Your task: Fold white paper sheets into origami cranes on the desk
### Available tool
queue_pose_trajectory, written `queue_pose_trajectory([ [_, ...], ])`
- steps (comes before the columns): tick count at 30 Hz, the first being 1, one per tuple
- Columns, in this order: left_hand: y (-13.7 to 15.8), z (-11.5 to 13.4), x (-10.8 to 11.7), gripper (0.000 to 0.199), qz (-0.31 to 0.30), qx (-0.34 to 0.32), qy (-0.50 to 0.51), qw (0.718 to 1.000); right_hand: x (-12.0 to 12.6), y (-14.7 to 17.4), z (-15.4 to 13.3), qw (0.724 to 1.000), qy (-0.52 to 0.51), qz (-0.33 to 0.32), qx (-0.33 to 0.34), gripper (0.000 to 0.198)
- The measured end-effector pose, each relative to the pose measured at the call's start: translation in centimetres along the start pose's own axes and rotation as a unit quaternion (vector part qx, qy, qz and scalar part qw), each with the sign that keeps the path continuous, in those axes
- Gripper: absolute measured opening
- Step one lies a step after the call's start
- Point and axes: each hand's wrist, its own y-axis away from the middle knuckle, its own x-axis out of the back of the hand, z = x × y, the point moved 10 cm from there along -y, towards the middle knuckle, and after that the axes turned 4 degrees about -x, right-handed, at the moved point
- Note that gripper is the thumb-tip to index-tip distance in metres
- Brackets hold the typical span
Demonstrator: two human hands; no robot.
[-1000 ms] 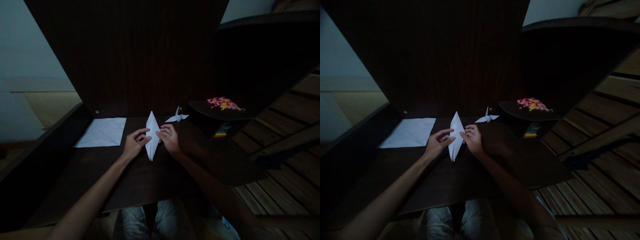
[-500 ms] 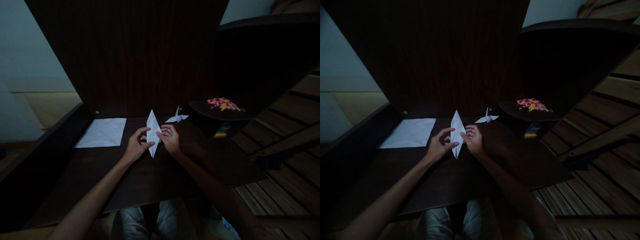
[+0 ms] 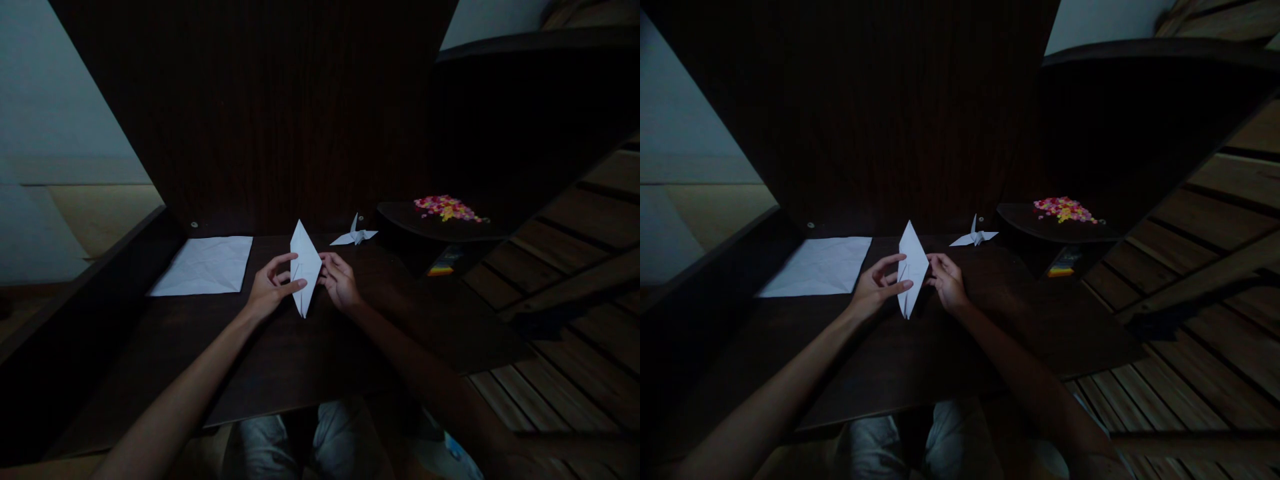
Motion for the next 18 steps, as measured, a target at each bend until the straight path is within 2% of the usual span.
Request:
queue_pose_trajectory([
  [12,0.1,0.1,-0.4,0.064,-0.015,-0.002,-0.001,1.000,-0.3,0.1,0.4,0.999,0.013,-0.012,-0.040,0.037],
  [18,0.3,0.2,0.0,0.056,0.017,0.008,-0.025,1.000,-1.5,0.4,0.9,0.995,0.032,-0.065,-0.064,0.035],
])
